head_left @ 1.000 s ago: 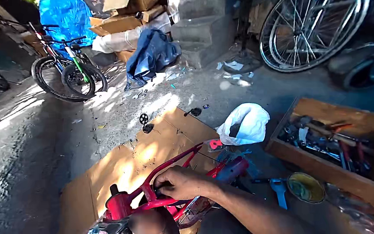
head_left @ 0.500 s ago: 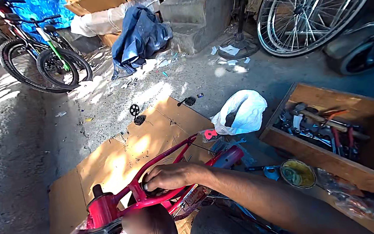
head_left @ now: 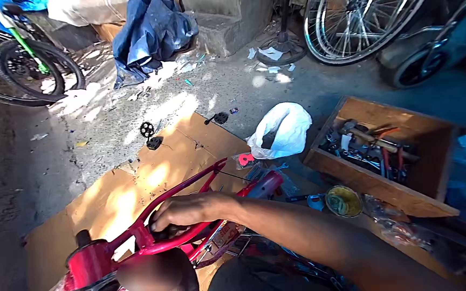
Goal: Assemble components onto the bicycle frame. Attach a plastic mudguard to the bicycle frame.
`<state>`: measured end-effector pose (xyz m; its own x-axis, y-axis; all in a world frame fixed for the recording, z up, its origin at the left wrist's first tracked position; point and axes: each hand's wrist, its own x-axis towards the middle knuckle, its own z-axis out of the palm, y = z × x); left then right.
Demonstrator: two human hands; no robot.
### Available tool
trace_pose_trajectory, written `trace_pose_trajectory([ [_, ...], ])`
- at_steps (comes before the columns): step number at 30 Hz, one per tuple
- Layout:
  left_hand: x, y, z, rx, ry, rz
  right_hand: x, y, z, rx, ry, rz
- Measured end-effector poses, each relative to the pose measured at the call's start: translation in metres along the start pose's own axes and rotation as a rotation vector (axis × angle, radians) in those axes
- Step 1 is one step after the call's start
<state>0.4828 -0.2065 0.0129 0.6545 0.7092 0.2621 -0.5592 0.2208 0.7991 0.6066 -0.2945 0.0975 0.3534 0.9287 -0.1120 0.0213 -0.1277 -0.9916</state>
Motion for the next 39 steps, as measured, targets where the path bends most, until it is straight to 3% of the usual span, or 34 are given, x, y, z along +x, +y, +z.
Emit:
trace_pose_trajectory([
  [3, 0.003, 0.0, 0.006, 0.032, 0.047, 0.081, -0.002, -0.005, 0.001, 0.046, -0.025, 0.072],
  [8, 0.002, 0.012, 0.012, 0.13, 0.077, 0.092, -0.009, 0.005, 0.002, -0.24, 0.017, -0.222],
  [11, 0.002, 0.015, 0.012, 0.155, 0.079, 0.091, -0.008, 0.008, 0.004, -0.273, 0.065, -0.28],
  [16, 0.002, 0.011, 0.016, 0.112, 0.118, 0.072, -0.003, 0.002, 0.003, -0.157, 0.034, -0.157],
  [21, 0.003, 0.009, 0.013, 0.127, 0.106, 0.067, 0.001, -0.013, 0.001, 0.094, -0.016, 0.14],
  [26, 0.003, 0.011, 0.009, 0.145, 0.1, 0.071, -0.014, -0.011, 0.003, -0.374, 0.036, -0.112],
  [30, 0.002, 0.011, 0.011, 0.122, 0.124, 0.048, -0.007, 0.001, 0.005, -0.326, 0.061, -0.217],
  [33, 0.0, 0.009, 0.014, 0.089, 0.138, 0.057, -0.003, 0.0, 0.004, -0.169, 0.03, -0.114],
  [37, -0.001, 0.01, 0.016, 0.149, 0.139, 0.061, 0.002, -0.016, 0.008, 0.094, 0.036, 0.202],
  [39, 0.0, 0.01, 0.014, 0.183, 0.142, 0.065, 0.0, -0.019, 0.005, 0.031, 0.021, 0.21],
])
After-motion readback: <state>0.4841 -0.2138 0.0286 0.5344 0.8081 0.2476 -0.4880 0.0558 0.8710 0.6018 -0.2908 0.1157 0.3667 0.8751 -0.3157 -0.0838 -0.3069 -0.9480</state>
